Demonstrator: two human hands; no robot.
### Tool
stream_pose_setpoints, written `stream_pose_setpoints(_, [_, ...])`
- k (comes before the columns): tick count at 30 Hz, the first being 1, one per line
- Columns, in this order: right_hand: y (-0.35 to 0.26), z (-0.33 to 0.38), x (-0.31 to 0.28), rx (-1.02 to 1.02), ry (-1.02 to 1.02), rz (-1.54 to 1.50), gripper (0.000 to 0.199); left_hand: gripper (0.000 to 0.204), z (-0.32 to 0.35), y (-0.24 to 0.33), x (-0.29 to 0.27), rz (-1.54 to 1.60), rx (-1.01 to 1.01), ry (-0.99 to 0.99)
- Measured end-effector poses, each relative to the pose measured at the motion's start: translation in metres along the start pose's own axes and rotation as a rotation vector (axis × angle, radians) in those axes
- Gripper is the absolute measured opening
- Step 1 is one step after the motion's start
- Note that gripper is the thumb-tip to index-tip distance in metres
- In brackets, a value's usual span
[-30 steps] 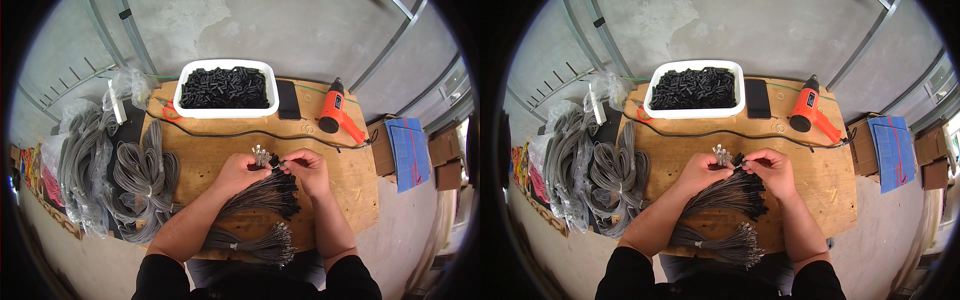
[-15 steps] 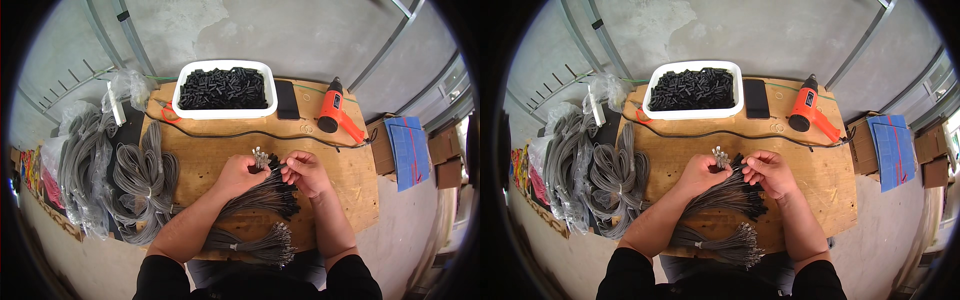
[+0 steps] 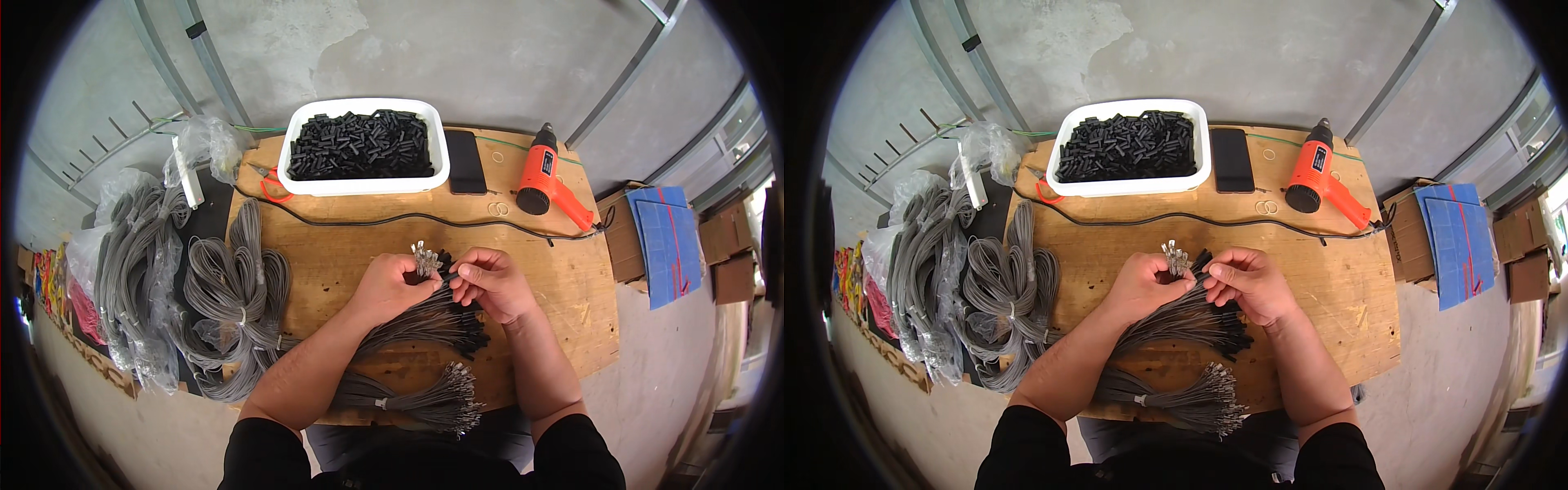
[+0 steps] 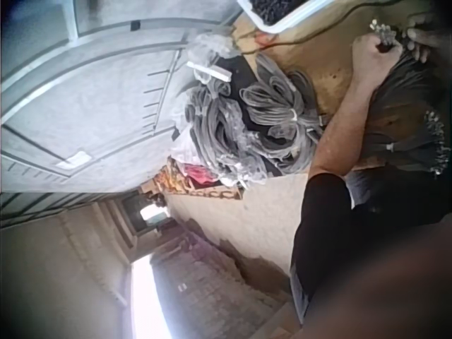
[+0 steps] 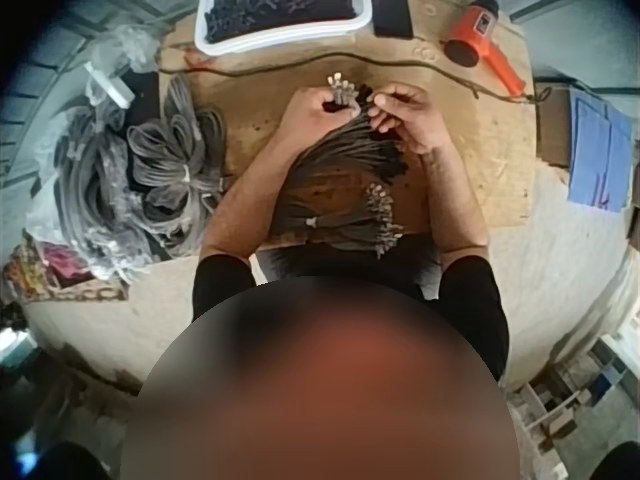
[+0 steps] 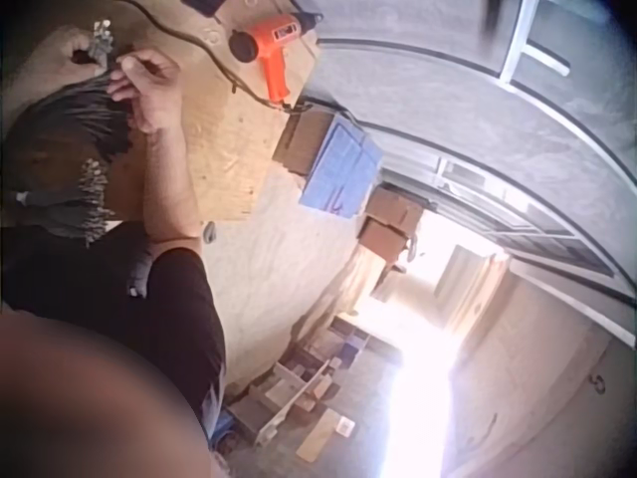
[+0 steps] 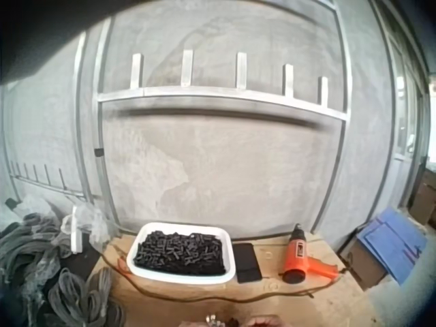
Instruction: Manually sliding small black heat shrink tubes onto the ends of wires with pre-installed terminals.
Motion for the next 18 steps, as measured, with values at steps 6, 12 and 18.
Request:
stream_pose_setpoints(6, [-0.004, 0.001, 0.002, 0.023, -0.028, -0.048, 0.017, 0.008, -0.001, -0.007, 0.002, 0.05, 0.012, -0.008])
stream_pose_setpoints(12, [-0.005, 0.003, 0.004, 0.016, -0.026, 0.036, 0.019, 0.009, -0.001, -0.006, 0.002, 0.012, 0.012, -0.019])
stream_pose_setpoints(18, [-0.016, 0.002, -0.009, -0.152, 0.146, 0.052, 0.017, 0.014, -0.004, -0.013, 0.004, -0.03, 0.117, 0.113])
Point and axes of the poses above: each hand's wrist, its own z-axis away from the middle knuckle, its own x-axis out of the palm, y = z × x, the point moved 2 cm from there along -z, towards the middle knuckle, and after that the axes turned 7 degrees about -z, right-handed, at the moved point
